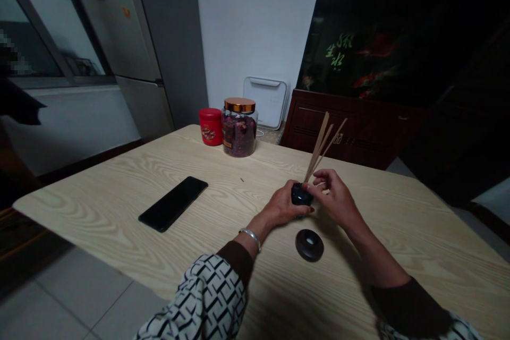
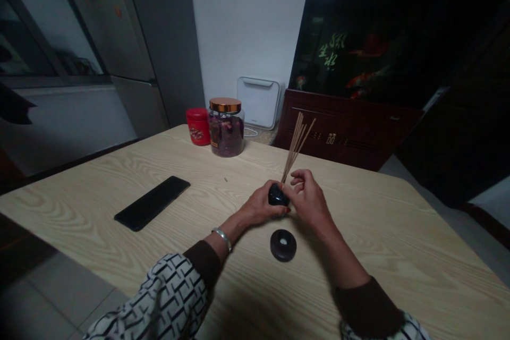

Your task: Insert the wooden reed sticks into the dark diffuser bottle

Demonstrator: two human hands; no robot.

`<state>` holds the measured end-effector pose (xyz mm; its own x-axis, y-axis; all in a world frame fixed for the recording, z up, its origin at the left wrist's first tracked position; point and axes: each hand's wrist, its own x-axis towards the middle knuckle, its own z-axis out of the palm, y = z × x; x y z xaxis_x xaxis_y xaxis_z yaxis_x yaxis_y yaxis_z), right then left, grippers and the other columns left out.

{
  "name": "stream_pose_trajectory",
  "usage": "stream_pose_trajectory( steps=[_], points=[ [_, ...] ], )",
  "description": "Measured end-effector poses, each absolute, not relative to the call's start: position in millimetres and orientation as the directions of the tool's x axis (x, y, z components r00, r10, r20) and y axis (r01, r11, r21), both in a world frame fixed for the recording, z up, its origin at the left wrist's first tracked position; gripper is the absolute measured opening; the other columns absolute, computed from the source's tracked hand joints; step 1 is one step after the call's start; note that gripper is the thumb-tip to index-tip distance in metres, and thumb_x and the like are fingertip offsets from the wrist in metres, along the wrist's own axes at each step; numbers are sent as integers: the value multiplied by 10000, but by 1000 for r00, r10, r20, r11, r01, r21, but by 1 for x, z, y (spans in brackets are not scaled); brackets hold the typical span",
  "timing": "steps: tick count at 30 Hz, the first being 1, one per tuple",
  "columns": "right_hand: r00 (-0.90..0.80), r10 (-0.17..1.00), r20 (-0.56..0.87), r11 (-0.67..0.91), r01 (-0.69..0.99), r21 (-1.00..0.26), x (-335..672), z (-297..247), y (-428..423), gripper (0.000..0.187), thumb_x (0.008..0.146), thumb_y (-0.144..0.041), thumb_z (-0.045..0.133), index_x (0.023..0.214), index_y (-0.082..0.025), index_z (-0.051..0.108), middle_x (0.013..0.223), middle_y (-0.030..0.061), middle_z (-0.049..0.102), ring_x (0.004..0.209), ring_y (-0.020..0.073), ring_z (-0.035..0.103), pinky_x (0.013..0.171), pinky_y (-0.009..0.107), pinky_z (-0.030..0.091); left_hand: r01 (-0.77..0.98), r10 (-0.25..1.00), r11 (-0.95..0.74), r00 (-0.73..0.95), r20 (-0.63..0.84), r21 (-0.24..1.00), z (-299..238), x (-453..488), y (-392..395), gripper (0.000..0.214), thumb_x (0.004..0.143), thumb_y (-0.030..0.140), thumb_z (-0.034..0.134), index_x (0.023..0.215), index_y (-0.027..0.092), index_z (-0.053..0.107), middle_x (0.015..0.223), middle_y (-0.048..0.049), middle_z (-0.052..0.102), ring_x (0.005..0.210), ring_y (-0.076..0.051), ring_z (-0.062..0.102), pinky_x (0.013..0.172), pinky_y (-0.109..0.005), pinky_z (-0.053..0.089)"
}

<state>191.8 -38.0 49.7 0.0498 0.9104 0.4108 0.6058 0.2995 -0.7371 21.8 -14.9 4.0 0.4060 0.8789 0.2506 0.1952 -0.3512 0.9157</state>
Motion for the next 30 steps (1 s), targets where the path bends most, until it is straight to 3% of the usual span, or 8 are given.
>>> stream_pose_trajectory(
  steps=[2, 6, 11, 15, 20, 23, 26, 30],
  points=[
    [11, 927, 375, 267, 683, -680, 191, 43, -39, 551, 744, -498, 743, 1176, -220, 547, 1070, 74, 634, 826, 209, 621, 734, 365, 506, 210, 884, -338, 406, 233, 917, 6, 21, -17, 652, 670, 370, 816, 1227, 178, 538, 1059, -60, 676, 930, -216, 624, 773, -301, 472],
    [-125, 936, 329, 312, 727, -612, 192, 34, -36, 433, 742, -468, 736, 1079, -231, 600, 1061, 57, 646, 962, 240, 623, 831, 380, 489, 191, 863, -364, 437, 253, 912, 10, 17, -18, 803, 613, 366, 856, 1297, 165, 485, 1152, -93, 650, 994, -245, 619, 831, -337, 493],
    [-153, 934, 323, 336, 684, -647, 200, 37, -4, 418, 776, -458, 703, 1097, -204, 620, 1057, 77, 663, 971, 250, 621, 788, 376, 498, 156, 874, -398, 366, 322, 904, 1, 15, -8, 871, 629, 320, 849, 1371, 139, 432, 1345, -184, 541, 1213, -311, 534, 1018, -431, 442],
    [-148, 937, 317, 343, 571, -746, 205, 41, 26, 438, 718, -434, 744, 1084, -210, 652, 1032, 69, 684, 976, 265, 623, 734, 365, 512, 193, 929, -332, 238, 284, 923, -13, 17, 2, 801, 719, 308, 775, 1404, 140, 397, 1341, -187, 537, 1229, -296, 528, 1018, -429, 445],
    [28, 926, 376, 310, 512, -801, 205, 20, 22, 548, 657, -425, 783, 1147, -230, 634, 1051, 75, 675, 971, 264, 626, 717, 362, 515, 217, 924, -355, 232, 305, 909, -16, 15, 6, 514, 799, 284, 680, 1277, 178, 526, 994, -47, 654, 900, -185, 612, 836, -317, 487],
    [198, 925, 324, 181, 520, -835, 207, 2, -8, 475, 706, -446, 731, 1099, -195, 641, 728, -7, 598, 676, 183, 568, 594, 306, 457, 204, 934, -323, 223, 277, 924, -14, 12, 1, 408, 816, 224, 613, 1219, 173, 583, 673, 47, 545, 636, -120, 507, 643, -246, 418],
    [216, 957, 193, 100, 379, -920, 208, 12, -43, 389, 755, -400, 671, 1061, -160, 652, 547, -77, 445, 488, 111, 401, 474, 238, 322, 35, 949, -201, 253, 186, 979, 1, 8, -11, 521, 758, 146, 587, 1278, 134, 568, 540, 98, 393, 495, -78, 354, 517, -205, 292],
    [121, 976, 180, 177, 36, -984, 202, 86, -82, 620, 746, -282, 663, 1345, -188, 538, 556, -117, 382, 430, 61, 219, 416, 188, 163, -252, 877, -124, 425, 225, 960, 57, -1, -35, 825, 689, 138, 646, 1476, 120, 399, 503, 132, 354, 443, -46, 252, 482, -197, 198]
  ],
)
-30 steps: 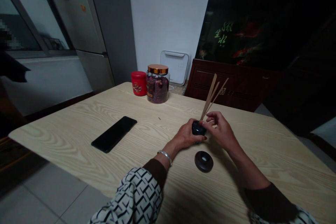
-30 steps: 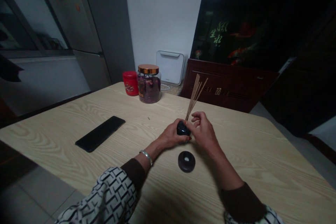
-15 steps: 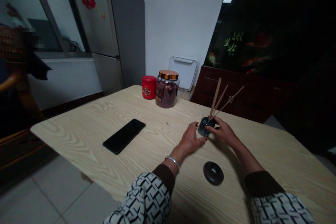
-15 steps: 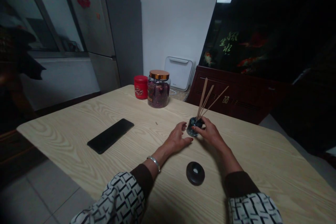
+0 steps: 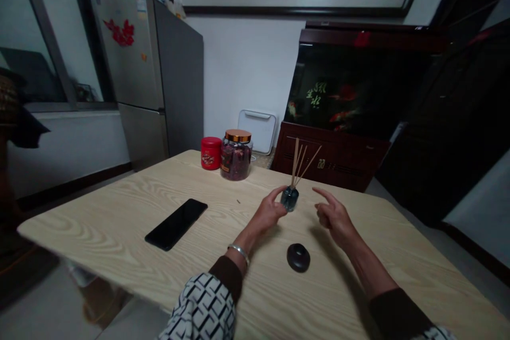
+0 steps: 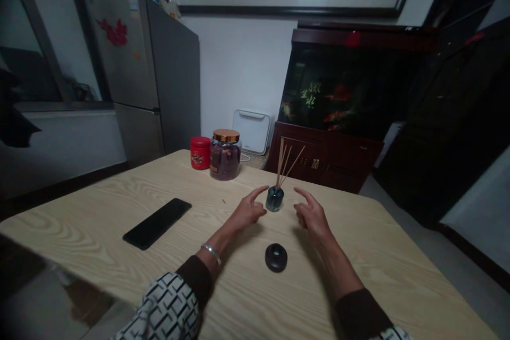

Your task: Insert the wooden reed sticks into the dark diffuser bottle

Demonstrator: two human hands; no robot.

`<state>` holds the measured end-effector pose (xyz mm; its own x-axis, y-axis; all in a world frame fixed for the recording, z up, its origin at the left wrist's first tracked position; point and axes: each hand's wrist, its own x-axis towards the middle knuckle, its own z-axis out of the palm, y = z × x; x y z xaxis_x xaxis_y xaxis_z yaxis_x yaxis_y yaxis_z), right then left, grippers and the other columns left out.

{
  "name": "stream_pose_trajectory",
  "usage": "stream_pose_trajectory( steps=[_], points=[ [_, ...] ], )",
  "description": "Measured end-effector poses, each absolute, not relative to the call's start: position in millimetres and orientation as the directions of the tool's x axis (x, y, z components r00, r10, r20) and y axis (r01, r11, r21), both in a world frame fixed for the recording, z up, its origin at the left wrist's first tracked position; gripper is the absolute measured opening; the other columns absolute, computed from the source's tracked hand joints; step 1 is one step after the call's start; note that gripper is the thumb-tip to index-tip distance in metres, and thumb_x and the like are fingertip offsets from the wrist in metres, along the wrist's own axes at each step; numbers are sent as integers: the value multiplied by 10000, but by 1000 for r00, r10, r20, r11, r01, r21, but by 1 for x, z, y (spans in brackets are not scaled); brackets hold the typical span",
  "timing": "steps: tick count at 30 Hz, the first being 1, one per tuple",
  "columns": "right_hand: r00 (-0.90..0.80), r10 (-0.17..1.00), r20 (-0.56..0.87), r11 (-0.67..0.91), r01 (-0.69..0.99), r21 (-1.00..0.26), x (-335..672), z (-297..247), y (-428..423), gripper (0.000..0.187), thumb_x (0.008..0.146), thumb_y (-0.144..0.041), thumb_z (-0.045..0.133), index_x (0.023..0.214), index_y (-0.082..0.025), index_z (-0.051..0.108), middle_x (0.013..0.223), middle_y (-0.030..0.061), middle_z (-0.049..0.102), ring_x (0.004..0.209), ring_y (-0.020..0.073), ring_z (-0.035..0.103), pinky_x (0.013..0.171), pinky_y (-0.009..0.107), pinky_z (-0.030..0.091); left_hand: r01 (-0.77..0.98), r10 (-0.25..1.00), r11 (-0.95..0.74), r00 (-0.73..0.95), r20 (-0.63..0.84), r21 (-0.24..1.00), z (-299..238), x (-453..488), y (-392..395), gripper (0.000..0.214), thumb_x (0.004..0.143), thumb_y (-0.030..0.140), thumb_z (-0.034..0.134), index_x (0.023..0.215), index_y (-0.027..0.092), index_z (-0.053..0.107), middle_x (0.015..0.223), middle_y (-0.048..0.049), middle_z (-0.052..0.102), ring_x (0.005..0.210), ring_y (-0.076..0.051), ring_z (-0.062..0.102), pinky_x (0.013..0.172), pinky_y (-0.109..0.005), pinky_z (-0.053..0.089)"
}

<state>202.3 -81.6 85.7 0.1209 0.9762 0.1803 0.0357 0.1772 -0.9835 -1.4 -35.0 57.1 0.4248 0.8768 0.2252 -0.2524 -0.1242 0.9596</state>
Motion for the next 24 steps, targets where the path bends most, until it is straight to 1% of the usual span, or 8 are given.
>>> stream_pose_trajectory(
  steps=[2, 5, 8, 11, 13, 15, 21, 24],
  points=[
    [44, 957, 286, 289, -154, -945, 198, 134, -98, 708, 755, -230, 647, 1438, -255, 463, 598, -119, 353, 450, 56, 189, 422, 169, 160, -413, 825, -114, 468, 318, 904, 100, -6, -49, 918, 682, 160, 675, 1529, 160, 321, 506, 142, 339, 437, -40, 235, 486, -193, 202],
    [-32, 896, 443, 415, -298, -860, 193, 199, -120, 756, 763, -190, 613, 1481, -331, 424, 592, -123, 221, 459, 72, 125, 409, 157, 183, -607, 738, -114, 478, 476, 786, 165, -14, -70, 972, 673, 161, 697, 1550, 225, 283, 512, 150, 302, 430, -37, 207, 480, -187, 218],
    [-42, 825, 563, 521, -328, -788, 190, 243, -140, 776, 750, -188, 568, 1487, -378, 420, 593, -113, 188, 460, 88, 88, 387, 156, 209, -734, 662, -110, 449, 600, 670, 217, -20, -89, 946, 685, 150, 695, 1538, 285, 310, 517, 143, 265, 426, -39, 196, 472, -177, 248],
    [-14, 755, 656, 625, -291, -725, 188, 268, -152, 765, 754, -229, 528, 1491, -400, 417, 588, -107, 171, 461, 99, 52, 367, 164, 204, -820, 596, -121, 391, 702, 560, 246, -24, -103, 942, 667, 127, 682, 1522, 325, 341, 511, 136, 231, 420, -43, 143, 443, -166, 232],
    [3, 716, 699, 677, -251, -692, 187, 273, -156, 731, 780, -269, 509, 1490, -414, 415, 584, -106, 134, 463, 105, 26, 361, 172, 186, -848, 567, -131, 360, 740, 513, 251, -25, -107, 947, 655, 119, 676, 1517, 339, 350, 503, 136, 220, 423, -47, 102, 429, -164, 217],
    [6, 699, 715, 698, -225, -680, 185, 269, -156, 699, 807, -310, 497, 1489, -431, 406, 584, -106, 103, 463, 105, 5, 357, 175, 168, -860, 554, -118, 359, 751, 497, 246, -24, -107, 948, 651, 119, 675, 1515, 340, 354, 497, 136, 208, 427, -51, 78, 422, -166, 206],
    [-33, 764, 644, 605, -309, -734, 183, 227, -145, 724, 813, -335, 517, 1514, -433, 362, 584, -114, 98, 459, 96, -18, 349, 174, 124, -842, 625, -16, 413, 662, 540, 194, -18, -93, 968, 661, 143, 687, 1532, 332, 311, 508, 140, 186, 440, -55, 53, 423, -175, 177],
    [-38, 781, 623, 586, -298, -754, 185, 215, -139, 701, 830, -364, 521, 1509, -443, 363, 587, -114, 95, 460, 96, -14, 350, 173, 131, -831, 631, 14, 439, 640, 557, 181, -17, -87, 980, 665, 142, 695, 1540, 328, 294, 506, 142, 172, 440, -57, 50, 428, -179, 187]
  ],
)
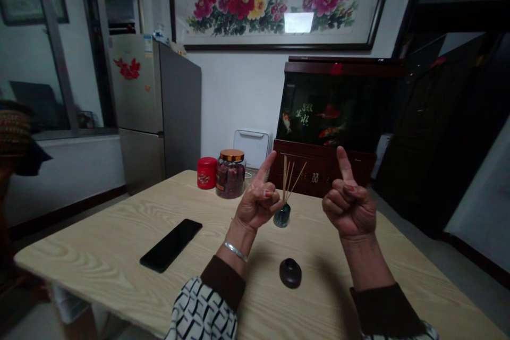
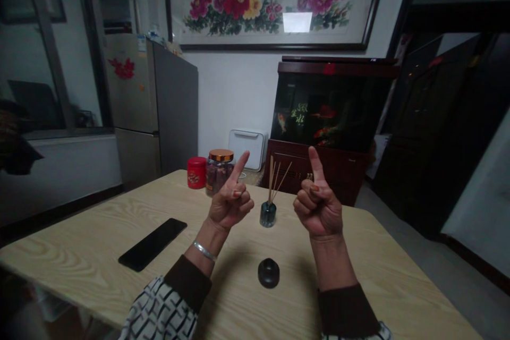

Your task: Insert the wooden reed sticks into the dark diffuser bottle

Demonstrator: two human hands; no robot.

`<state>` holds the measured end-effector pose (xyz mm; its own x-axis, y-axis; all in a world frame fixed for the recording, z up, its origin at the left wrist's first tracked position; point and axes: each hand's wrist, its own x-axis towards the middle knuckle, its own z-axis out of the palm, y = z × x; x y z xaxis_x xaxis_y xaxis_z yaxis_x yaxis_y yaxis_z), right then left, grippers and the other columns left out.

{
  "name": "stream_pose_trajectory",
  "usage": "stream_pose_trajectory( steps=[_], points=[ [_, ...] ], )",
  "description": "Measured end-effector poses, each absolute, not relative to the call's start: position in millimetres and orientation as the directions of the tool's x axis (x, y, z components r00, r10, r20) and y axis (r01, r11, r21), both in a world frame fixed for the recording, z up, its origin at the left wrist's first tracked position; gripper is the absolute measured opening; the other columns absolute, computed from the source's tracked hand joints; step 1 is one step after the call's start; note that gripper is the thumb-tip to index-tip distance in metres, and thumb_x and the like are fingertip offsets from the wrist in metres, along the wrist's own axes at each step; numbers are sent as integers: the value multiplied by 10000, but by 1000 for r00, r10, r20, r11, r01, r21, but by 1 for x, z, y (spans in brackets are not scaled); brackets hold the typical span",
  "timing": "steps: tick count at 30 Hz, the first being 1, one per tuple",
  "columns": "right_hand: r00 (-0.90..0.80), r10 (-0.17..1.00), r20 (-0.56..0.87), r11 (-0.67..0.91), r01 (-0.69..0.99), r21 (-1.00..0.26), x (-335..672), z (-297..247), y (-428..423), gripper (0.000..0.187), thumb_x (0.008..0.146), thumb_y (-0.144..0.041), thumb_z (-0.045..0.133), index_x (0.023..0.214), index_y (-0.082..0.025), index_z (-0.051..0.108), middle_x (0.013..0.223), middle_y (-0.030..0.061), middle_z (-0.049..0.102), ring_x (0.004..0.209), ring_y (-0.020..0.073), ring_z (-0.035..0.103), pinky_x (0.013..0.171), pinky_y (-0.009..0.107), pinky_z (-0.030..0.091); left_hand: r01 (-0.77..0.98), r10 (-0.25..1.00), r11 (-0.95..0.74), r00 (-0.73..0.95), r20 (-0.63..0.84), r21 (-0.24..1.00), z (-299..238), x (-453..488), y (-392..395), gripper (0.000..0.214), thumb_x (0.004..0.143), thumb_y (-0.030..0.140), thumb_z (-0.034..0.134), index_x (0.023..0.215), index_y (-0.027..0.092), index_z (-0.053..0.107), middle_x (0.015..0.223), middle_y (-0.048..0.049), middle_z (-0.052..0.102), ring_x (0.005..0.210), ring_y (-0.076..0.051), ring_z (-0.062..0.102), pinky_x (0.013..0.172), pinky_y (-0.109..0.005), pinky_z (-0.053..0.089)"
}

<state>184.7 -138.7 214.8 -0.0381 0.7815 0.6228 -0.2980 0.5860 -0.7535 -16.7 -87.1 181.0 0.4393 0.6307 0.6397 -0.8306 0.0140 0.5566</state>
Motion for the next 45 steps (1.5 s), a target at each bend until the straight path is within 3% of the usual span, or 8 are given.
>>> stream_pose_trajectory(
  steps=[12, 16, 20, 25, 32, 38, 42, 45],
  points=[
    [-43, 879, 476, 427, -374, -823, 197, 165, -99, 553, 826, -375, 570, 1378, -348, 551, 608, -103, 157, 484, 99, 64, 393, 171, 159, -782, 720, 84, 476, 505, 617, 137, -20, -52, 866, 692, 169, 719, 1492, 264, 401, 543, 124, 270, 445, -49, 158, 457, -184, 207],
    [90, 974, 207, 222, -207, -953, 203, 108, -53, 317, 756, -381, 691, 1035, -232, 682, 659, -55, 432, 519, 89, 372, 456, 184, 283, -615, 860, 121, 457, 227, 779, 88, -11, -23, 660, 730, 265, 747, 1346, 169, 530, 814, 17, 562, 565, -43, 438, 513, -171, 295],
    [253, 953, 166, 126, 167, -978, 195, 57, -2, 482, 652, -405, 781, 1070, -218, 633, 1017, 71, 656, 922, 222, 628, 692, 303, 484, -281, 968, 30, 248, 42, 959, 35, 9, 5, 494, 711, 218, 760, 1172, 157, 590, 1007, -65, 613, 812, -127, 584, 675, -231, 443],
    [62, 945, 320, 255, 470, -845, 184, 24, 35, 481, 667, -447, 741, 1062, -212, 597, 1016, 64, 683, 985, 264, 627, 899, 422, 479, -33, 971, -187, 145, 190, 982, -10, 23, 23, 604, 656, 131, 776, 1211, 192, 545, 1251, -126, 562, 1136, -233, 558, 966, -394, 469],
    [-45, 954, 296, 273, 539, -797, 185, 15, 7, 518, 744, -491, 702, 1173, -229, 579, 1091, 68, 671, 1059, 269, 618, 973, 428, 458, 118, 904, -375, 266, 334, 920, -13, 25, 12, 954, 594, 235, 839, 1424, 136, 379, 1389, -178, 515, 1254, -313, 518, 1087, -443, 404],
    [78, 931, 358, 321, 297, -899, 149, 52, -13, 463, 845, -658, 553, 897, -209, 651, 988, 87, 716, 988, 260, 654, 883, 395, 509, 113, 876, -353, 388, 286, 929, -5, 26, -3, 717, 627, 328, 851, 1239, 166, 513, 1080, -71, 665, 931, -222, 621, 806, -321, 492],
    [303, 852, 426, 457, -36, -889, 160, 107, -12, 456, 841, -691, 548, 816, -237, 521, 733, 2, 635, 664, 170, 633, 653, 325, 525, 161, 885, -337, 389, 254, 928, -1, 21, -8, 753, 587, 407, 889, 1207, 176, 528, 1034, -59, 662, 911, -209, 608, 778, -303, 475],
    [361, 817, 450, 426, 148, -892, 211, 131, -18, 383, 880, -635, 527, 845, -257, 482, 586, -70, 442, 454, 110, 432, 448, 228, 334, 136, 883, -334, 391, 260, 933, -1, 19, -8, 773, 578, 414, 898, 1218, 187, 529, 1041, -61, 662, 915, -204, 613, 797, -312, 484]
  ],
)
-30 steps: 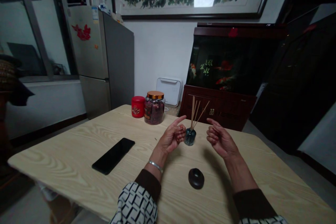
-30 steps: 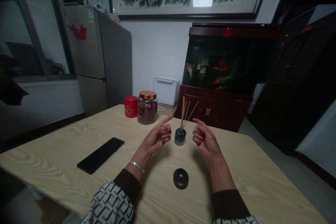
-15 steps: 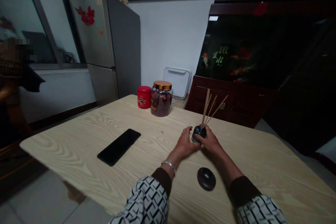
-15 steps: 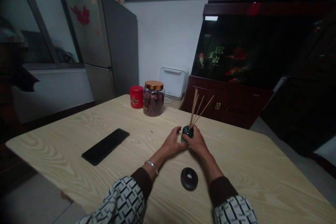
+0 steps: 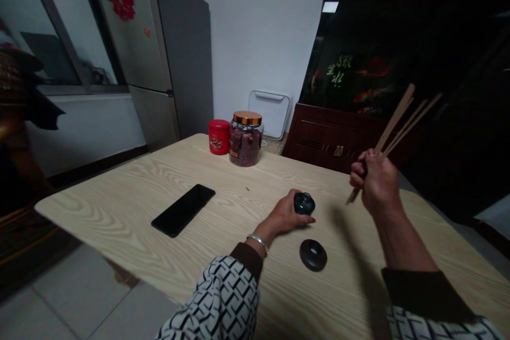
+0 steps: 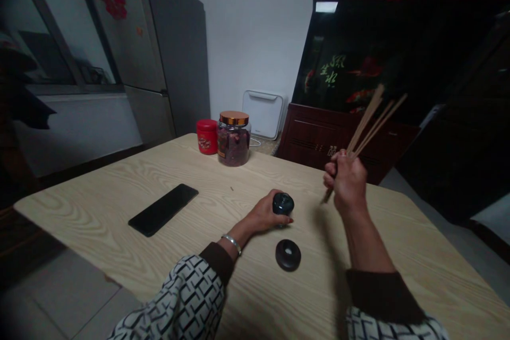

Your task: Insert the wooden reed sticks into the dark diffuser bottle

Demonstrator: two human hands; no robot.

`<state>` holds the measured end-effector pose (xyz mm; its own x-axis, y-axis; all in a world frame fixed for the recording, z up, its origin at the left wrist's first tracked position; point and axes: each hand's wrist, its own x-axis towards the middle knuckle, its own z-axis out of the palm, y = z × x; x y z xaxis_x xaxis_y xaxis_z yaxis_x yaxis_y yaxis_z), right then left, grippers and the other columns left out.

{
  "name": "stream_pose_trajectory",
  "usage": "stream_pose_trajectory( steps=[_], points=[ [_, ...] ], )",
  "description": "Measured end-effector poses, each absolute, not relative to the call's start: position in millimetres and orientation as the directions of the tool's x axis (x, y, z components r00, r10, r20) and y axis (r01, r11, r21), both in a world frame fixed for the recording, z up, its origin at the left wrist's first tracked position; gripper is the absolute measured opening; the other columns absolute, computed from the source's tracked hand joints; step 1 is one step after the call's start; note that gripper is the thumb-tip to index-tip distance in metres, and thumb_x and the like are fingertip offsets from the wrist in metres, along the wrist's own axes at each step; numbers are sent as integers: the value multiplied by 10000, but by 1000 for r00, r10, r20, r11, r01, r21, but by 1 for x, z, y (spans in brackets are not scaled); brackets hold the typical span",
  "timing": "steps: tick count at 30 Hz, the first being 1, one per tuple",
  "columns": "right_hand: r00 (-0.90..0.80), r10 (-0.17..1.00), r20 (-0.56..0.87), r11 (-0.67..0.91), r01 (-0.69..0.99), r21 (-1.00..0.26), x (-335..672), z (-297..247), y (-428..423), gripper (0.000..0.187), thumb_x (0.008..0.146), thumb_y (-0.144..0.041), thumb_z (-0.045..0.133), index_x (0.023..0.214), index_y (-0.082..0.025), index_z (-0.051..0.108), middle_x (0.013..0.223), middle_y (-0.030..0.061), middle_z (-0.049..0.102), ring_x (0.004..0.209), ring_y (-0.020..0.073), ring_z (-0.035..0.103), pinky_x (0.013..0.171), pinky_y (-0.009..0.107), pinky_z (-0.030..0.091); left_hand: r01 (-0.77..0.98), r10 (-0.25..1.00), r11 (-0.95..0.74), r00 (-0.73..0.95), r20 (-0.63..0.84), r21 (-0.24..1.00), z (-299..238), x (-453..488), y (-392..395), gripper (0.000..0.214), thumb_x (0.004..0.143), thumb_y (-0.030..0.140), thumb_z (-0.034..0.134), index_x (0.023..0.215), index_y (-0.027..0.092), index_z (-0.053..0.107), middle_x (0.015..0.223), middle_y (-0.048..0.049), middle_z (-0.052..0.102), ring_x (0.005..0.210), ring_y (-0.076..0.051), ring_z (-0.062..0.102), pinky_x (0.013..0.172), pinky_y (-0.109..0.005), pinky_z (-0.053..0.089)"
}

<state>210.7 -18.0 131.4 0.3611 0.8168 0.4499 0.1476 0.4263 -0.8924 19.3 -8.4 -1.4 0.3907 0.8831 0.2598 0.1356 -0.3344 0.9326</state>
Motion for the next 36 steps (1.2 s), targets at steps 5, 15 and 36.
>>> stream_pose_trajectory(
  steps=[5, 15, 36],
  points=[
    [165, 966, 200, -110, 959, -259, 278, 82, -56, 253, 909, -451, 523, 785, -231, 529, 700, 39, 590, 624, 197, 566, 546, 298, 340, 96, 870, -348, 404, 283, 933, -4, 19, -7, 739, 599, 390, 890, 1211, 182, 533, 1036, -68, 657, 903, -200, 613, 807, -339, 502],
    [-48, 983, 176, 56, 998, -41, 250, 42, -115, 369, 979, -473, 418, 1155, -212, 612, 1173, 141, 622, 1097, 317, 591, 878, 430, 463, 99, 859, -379, 407, 310, 920, -5, 20, -6, 733, 604, 413, 888, 1203, 184, 533, 1069, -77, 654, 942, -211, 604, 843, -345, 487],
    [92, 917, 389, 374, 146, -916, 165, 78, -34, 429, 738, -417, 806, 1040, -251, 551, 1020, 10, 649, 949, 177, 641, 913, 352, 499, 134, 866, -353, 422, 269, 926, -1, 16, -9, 751, 603, 454, 870, 1210, 175, 527, 1037, -65, 653, 904, -206, 599, 752, -294, 465]
  ],
)
